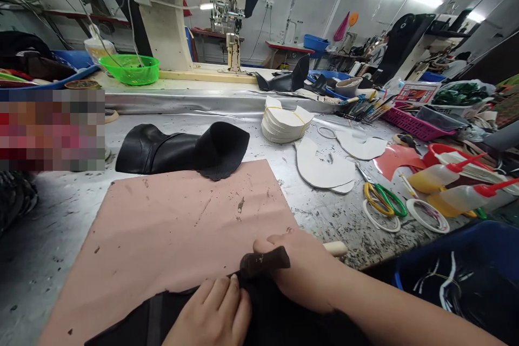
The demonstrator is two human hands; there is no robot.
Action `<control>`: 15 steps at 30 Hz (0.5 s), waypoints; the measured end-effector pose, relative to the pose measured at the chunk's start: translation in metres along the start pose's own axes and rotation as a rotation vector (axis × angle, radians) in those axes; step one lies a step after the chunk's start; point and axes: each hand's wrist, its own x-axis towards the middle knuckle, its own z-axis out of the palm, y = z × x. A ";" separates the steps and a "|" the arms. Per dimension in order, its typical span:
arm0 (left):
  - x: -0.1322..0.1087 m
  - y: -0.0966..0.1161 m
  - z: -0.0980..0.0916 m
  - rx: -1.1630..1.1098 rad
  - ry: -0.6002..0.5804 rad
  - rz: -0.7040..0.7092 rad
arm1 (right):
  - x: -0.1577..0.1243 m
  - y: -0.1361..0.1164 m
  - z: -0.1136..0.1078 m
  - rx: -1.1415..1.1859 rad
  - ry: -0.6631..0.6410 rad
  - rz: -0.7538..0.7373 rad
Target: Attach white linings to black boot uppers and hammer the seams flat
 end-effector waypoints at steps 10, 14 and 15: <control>-0.023 -0.038 -0.020 -0.467 0.012 -0.264 | 0.003 -0.008 0.002 0.041 -0.056 -0.004; -0.061 -0.070 -0.026 -0.483 -0.126 -0.426 | 0.006 -0.015 0.004 0.117 0.004 -0.048; -0.069 -0.073 -0.026 -0.502 -0.183 -0.441 | 0.008 -0.018 0.005 0.109 -0.027 -0.072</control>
